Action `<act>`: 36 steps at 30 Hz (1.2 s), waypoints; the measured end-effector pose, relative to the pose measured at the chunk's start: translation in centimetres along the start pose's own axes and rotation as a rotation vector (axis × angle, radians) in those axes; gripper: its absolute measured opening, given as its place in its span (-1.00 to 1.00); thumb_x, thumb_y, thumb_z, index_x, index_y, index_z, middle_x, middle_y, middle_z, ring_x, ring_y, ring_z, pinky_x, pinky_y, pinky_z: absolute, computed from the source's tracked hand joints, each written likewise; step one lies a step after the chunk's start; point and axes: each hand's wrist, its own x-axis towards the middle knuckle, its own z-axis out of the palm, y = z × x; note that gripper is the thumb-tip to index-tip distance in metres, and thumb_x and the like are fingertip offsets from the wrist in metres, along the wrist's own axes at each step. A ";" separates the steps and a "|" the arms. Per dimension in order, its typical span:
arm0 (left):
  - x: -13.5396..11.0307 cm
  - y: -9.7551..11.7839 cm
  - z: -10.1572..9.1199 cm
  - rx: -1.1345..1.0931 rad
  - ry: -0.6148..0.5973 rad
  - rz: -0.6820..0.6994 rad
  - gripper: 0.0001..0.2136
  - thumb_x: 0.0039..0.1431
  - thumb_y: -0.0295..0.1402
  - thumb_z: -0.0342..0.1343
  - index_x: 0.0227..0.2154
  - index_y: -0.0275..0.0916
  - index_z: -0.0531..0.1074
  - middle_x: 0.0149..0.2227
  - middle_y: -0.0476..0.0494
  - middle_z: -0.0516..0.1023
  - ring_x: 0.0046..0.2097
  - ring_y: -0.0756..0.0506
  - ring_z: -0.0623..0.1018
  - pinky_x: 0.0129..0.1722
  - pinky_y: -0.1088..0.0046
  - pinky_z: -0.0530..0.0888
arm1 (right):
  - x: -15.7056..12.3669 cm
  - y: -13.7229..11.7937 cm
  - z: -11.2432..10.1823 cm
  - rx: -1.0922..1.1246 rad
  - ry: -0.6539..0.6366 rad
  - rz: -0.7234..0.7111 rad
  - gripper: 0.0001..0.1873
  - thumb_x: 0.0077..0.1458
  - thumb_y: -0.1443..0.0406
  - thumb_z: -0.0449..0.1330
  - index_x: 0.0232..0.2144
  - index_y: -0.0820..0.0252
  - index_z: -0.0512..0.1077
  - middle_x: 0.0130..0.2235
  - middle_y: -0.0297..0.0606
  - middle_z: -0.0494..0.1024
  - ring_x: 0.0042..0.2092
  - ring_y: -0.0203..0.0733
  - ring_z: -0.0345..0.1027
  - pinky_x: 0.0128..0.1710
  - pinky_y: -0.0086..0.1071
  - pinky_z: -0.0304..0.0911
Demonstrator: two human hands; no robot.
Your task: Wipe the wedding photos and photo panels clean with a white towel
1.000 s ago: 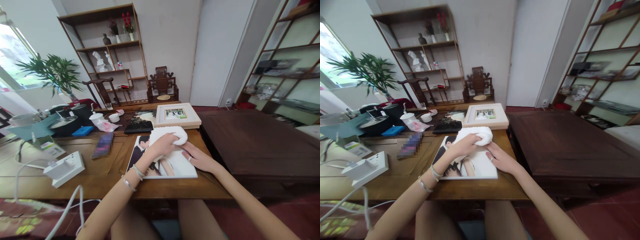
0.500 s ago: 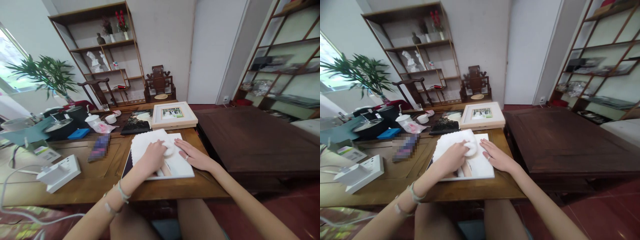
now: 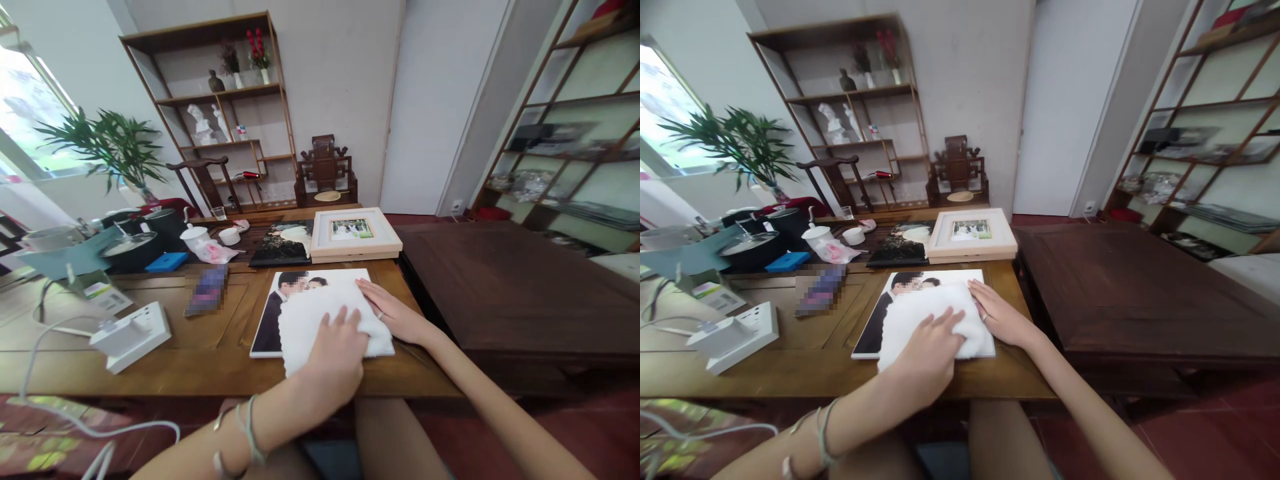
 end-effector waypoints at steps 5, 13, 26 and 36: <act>2.3 -5.1 -0.3 -0.007 0.092 0.024 -0.65 0.02 -0.63 -0.09 -0.13 -0.38 0.44 0.20 -0.33 0.25 0.25 -0.29 0.18 0.17 0.05 0.21 | 0.0 -0.4 -0.1 -0.026 -0.012 0.012 -0.47 0.26 0.09 -0.15 0.20 0.14 0.16 0.29 -0.12 0.10 0.32 -0.07 -0.13 0.28 -0.01 -0.14; 0.7 -10.2 -0.4 -0.057 0.096 0.077 -0.65 0.00 -0.68 -0.13 -0.22 -0.33 0.46 0.19 -0.30 0.26 0.28 -0.13 0.14 0.25 0.19 0.08 | 0.0 -0.6 -0.3 -0.036 -0.006 0.026 -0.49 0.26 0.09 -0.13 0.19 0.10 0.18 0.29 -0.17 0.10 0.32 -0.10 -0.14 0.29 -0.02 -0.15; -6.9 -3.5 0.8 -0.094 0.021 0.204 -0.60 -0.15 -0.68 -0.07 -0.27 -0.24 0.51 0.28 -0.07 0.09 0.31 -0.19 0.04 0.27 0.13 0.03 | -0.1 -0.6 -0.2 -0.065 -0.026 0.046 -0.48 0.26 0.11 -0.13 0.19 0.16 0.18 0.29 -0.14 0.09 0.32 -0.06 -0.13 0.28 0.00 -0.15; -1.1 -12.5 0.8 -0.032 0.180 0.078 -0.55 -0.14 -0.75 -0.15 -0.26 -0.31 0.50 0.25 -0.18 0.18 0.29 -0.21 0.10 0.24 0.07 0.10 | -0.1 -0.8 -0.3 -0.055 -0.010 0.040 -0.48 0.25 0.11 -0.11 0.19 0.16 0.19 0.29 -0.15 0.12 0.32 -0.09 -0.13 0.29 -0.03 -0.15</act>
